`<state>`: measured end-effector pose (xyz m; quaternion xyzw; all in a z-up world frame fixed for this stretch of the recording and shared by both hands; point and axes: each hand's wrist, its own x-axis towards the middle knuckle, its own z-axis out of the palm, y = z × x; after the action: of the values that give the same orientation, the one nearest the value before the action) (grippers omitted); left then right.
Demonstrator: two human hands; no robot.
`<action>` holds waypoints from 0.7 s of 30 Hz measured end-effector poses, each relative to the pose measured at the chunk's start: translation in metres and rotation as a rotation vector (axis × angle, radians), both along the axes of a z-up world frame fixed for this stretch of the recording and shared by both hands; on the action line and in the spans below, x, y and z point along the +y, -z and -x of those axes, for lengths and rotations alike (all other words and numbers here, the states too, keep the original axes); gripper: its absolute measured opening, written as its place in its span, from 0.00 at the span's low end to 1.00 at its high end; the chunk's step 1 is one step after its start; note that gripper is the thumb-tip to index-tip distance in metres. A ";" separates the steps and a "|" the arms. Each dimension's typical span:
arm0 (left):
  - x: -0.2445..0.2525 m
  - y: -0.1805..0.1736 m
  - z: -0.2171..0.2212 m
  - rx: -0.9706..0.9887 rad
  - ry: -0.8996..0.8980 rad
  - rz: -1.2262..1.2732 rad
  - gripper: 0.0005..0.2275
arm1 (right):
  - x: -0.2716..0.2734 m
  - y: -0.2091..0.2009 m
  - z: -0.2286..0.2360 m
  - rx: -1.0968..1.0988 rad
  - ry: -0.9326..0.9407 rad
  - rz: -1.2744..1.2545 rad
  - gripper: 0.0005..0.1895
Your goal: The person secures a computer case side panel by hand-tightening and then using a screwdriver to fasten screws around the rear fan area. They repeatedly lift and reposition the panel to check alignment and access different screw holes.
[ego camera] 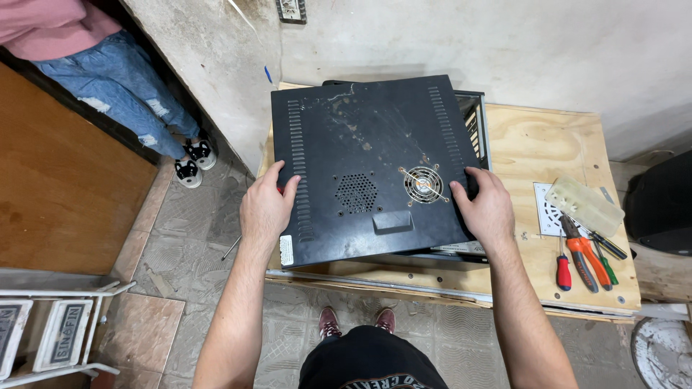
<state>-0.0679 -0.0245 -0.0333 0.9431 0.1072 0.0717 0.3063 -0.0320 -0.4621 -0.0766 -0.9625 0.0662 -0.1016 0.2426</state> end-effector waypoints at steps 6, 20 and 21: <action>0.001 -0.003 -0.001 -0.009 0.002 0.051 0.22 | -0.001 -0.011 0.000 0.002 -0.006 -0.013 0.28; 0.011 -0.044 -0.010 -0.010 -0.051 0.084 0.21 | 0.009 -0.072 -0.021 -0.042 -0.085 -0.006 0.27; 0.012 -0.045 -0.012 -0.018 -0.055 0.085 0.20 | 0.009 -0.073 -0.026 -0.055 -0.097 0.011 0.28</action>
<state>-0.0559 -0.0128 0.0113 0.9254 0.1332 0.0838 0.3449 -0.0057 -0.4535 -0.0040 -0.9627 0.0124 -0.1164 0.2439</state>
